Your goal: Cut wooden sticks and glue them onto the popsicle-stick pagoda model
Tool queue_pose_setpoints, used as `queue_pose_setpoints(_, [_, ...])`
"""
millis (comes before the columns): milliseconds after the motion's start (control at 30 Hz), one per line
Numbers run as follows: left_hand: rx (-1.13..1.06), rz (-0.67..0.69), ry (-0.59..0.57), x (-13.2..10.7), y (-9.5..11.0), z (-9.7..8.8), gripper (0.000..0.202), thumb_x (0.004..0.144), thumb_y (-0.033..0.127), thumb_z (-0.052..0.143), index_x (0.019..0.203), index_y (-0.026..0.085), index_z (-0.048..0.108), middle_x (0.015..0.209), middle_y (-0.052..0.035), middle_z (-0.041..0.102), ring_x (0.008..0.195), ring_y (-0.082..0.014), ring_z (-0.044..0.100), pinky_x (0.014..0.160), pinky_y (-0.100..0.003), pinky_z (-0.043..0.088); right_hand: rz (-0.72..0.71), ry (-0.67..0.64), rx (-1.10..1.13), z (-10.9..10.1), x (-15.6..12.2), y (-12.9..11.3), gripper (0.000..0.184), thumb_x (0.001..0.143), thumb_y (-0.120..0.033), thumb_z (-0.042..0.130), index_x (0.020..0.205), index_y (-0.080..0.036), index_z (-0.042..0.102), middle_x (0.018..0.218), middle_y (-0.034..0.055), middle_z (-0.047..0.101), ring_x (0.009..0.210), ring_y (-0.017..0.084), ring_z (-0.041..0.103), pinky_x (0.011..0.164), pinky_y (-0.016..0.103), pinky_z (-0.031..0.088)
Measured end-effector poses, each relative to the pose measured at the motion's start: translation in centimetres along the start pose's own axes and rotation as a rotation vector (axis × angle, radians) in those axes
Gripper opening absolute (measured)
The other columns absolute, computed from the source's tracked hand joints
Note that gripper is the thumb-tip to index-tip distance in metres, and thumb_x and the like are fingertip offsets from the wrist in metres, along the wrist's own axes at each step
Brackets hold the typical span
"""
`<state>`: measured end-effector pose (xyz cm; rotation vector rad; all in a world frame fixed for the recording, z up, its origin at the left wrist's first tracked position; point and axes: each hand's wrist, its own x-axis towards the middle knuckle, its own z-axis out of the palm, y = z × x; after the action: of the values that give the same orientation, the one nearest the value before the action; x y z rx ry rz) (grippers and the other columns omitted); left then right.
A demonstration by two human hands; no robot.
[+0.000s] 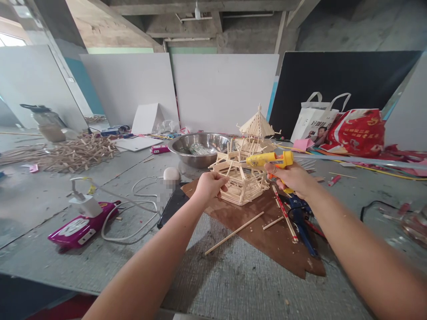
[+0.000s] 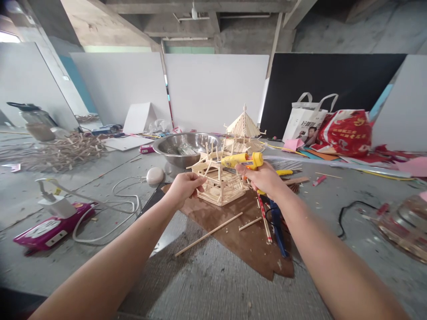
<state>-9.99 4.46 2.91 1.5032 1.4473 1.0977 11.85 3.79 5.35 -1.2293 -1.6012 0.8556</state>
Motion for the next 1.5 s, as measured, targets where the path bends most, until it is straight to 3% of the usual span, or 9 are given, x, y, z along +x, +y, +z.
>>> queue_pose_setpoints(567, [0.016, -0.031, -0.049, 0.4, -0.1, -0.4, 0.028, 0.062, 0.035, 0.061, 0.052, 0.015, 0.045, 0.043, 0.0021, 0.052, 0.029, -0.0043, 0.040, 0.030, -0.016, 0.027, 0.025, 0.000, -0.004, 0.1, -0.1, -0.2, 0.036, 0.060, -0.049, 0.061, 0.070, -0.015, 0.056, 0.056, -0.0020, 0.052, 0.029, 0.001, 0.032, 0.027, 0.015, 0.027])
queue_pose_setpoints(933, [-0.024, 0.067, -0.044, 0.3, -0.9, -0.1, 0.029, 0.063, 0.038, 0.058, 0.053, 0.015, 0.045, 0.044, 0.0023, 0.052, 0.030, -0.0036, 0.039, 0.031, -0.015, 0.027, 0.014, -0.012, -0.015, 0.2, 0.0, 0.0, 0.036, 0.061, -0.049, 0.060, 0.071, -0.016, 0.056, 0.057, -0.0017, 0.054, 0.029, 0.002, 0.032, 0.028, 0.017, 0.027])
queue_pose_setpoints(1133, [-0.029, 0.088, -0.032, 0.3, -1.1, -0.1, 0.028, 0.065, 0.038, 0.056, 0.053, 0.015, 0.045, 0.045, 0.0019, 0.053, 0.031, -0.0037, 0.040, 0.031, -0.015, 0.028, 0.008, 0.002, -0.069, 0.4, 0.1, 0.0, 0.036, 0.062, -0.050, 0.058, 0.067, -0.015, 0.055, 0.055, -0.0010, 0.052, 0.030, 0.003, 0.034, 0.029, 0.017, 0.028])
queue_pose_setpoints(1500, [-0.140, 0.073, -0.050, 0.3, -1.5, 0.3, 0.027, 0.067, 0.036, 0.055, 0.056, 0.014, 0.045, 0.045, 0.0027, 0.052, 0.029, -0.0028, 0.039, 0.031, -0.015, 0.026, -0.034, 0.052, -0.186, 1.3, 0.6, -0.4, 0.041, 0.062, -0.056, 0.055, 0.076, -0.018, 0.058, 0.053, -0.0015, 0.053, 0.032, 0.005, 0.035, 0.032, 0.019, 0.029])
